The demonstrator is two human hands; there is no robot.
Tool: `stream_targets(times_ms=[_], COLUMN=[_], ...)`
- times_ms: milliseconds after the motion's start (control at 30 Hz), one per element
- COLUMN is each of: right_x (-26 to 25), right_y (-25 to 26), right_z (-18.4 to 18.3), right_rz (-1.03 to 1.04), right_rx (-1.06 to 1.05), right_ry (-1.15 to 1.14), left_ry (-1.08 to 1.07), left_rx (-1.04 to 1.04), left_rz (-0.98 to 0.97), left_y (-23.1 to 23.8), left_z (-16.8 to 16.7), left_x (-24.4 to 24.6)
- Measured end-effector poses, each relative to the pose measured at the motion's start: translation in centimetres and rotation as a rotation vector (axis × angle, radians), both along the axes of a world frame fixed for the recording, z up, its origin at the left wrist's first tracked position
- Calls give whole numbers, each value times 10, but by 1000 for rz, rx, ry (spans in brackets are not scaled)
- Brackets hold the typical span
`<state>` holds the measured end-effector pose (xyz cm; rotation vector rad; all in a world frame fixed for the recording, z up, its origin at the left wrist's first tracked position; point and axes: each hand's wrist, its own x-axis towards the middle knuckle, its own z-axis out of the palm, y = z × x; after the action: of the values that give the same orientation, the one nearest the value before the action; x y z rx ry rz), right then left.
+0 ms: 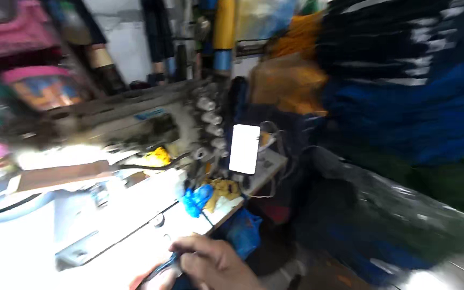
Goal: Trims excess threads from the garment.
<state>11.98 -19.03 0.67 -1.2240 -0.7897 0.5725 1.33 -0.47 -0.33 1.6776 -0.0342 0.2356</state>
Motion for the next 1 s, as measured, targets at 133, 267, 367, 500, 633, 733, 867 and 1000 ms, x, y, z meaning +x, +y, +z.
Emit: stream_targets(times_ms=[133, 267, 367, 500, 633, 733, 867, 1000], right_x=[5, 4, 3, 1, 0, 1, -9, -15], right_y=[21, 43, 60, 76, 89, 95, 107, 119], right_z=[-5, -8, -10, -7, -7, -8, -8, -12], right_rz=[-3, 34, 36, 19, 28, 95, 39, -146], right_rx=[-62, -28, 19, 29, 48, 47, 4, 2], right_ry=[-70, -100, -154, -241, -256, -132, -83, -447], left_ry=[105, 58, -74, -176, -214, -163, -154, -108], left_rx=[25, 123, 187, 183, 140, 162, 301, 328], left_rz=[245, 258, 284, 270, 241, 298, 381, 356], left_y=[-7, 14, 31, 50, 59, 60, 58, 55], left_z=[21, 13, 5, 2, 6, 11, 11, 4], left_x=[-7, -12, -16, -18, -18, -21, -22, -23])
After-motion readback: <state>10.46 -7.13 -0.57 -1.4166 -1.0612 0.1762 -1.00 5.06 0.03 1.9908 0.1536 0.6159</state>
